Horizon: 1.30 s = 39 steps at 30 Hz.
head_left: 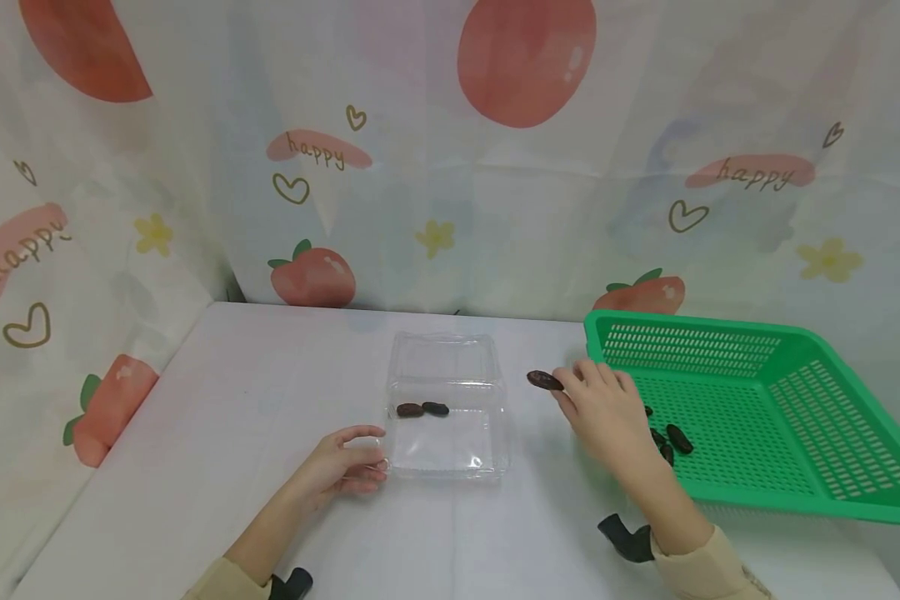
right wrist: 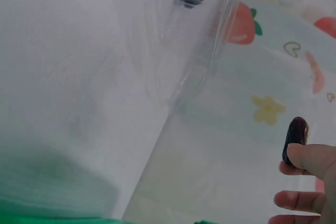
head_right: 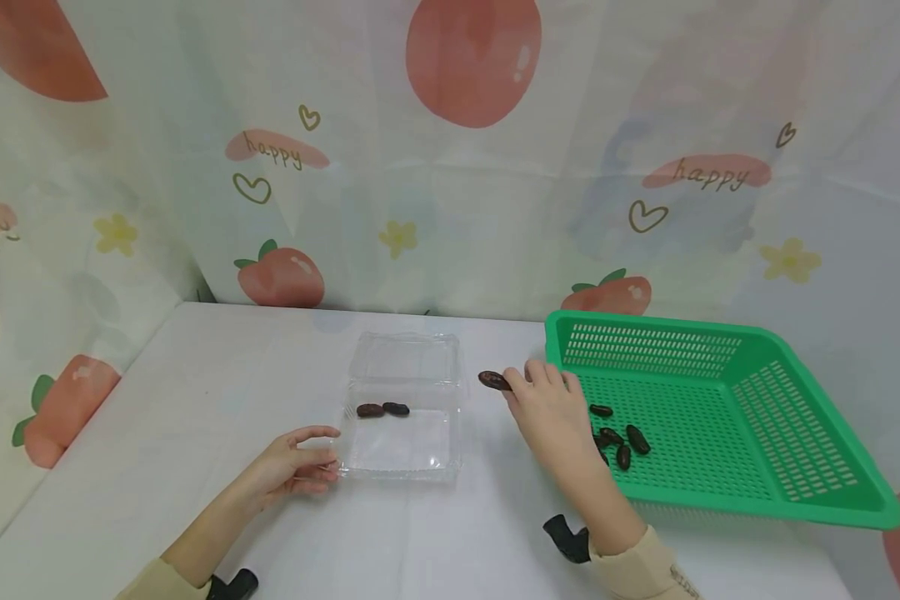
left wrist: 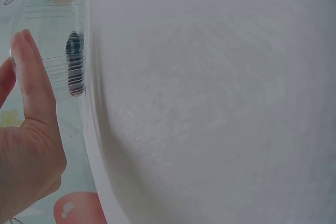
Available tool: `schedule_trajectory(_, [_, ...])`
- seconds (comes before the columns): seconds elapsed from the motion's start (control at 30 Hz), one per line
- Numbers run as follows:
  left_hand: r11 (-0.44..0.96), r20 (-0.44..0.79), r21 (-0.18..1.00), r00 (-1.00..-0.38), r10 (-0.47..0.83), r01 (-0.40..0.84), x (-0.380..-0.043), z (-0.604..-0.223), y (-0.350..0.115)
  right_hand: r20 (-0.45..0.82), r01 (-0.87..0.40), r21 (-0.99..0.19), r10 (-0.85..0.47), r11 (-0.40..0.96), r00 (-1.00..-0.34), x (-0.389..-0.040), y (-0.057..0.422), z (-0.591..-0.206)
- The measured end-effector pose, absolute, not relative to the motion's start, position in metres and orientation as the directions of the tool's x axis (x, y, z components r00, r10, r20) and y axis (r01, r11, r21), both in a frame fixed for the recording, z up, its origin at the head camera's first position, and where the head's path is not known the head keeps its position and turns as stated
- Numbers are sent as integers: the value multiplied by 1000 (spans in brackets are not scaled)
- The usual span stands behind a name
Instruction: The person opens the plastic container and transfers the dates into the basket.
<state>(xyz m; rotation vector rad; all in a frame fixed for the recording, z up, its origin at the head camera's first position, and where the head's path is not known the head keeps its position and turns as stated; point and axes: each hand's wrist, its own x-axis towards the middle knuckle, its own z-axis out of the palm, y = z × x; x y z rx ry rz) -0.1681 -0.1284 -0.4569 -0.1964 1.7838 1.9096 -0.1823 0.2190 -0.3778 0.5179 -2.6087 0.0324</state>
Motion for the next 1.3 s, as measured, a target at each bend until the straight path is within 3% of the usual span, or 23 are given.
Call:
schedule_trajectory(0.3, [-8, -436, 891, -858, 273, -455, -168, -458, -129, 493, -300, 12, -266, 954, -828, -174, 264, -381])
schedule_trajectory(0.47, [-6, -439, 889, -857, 269, -458, -168, -458, -129, 450, -226, 3, -203, 974, -870, -171, 291, -383])
schedule_trajectory(0.9, [-8, -440, 889, -857, 268, -458, -168, -458, -128, 226, -80, 40, -87, 996, -970, -172, 353, -396])
schedule_trajectory(1.3, [-2, -438, 890, -857, 271, -455, -167, -457, -129, 18, -44, 90, -46, 995, -999, -178, 390, -404])
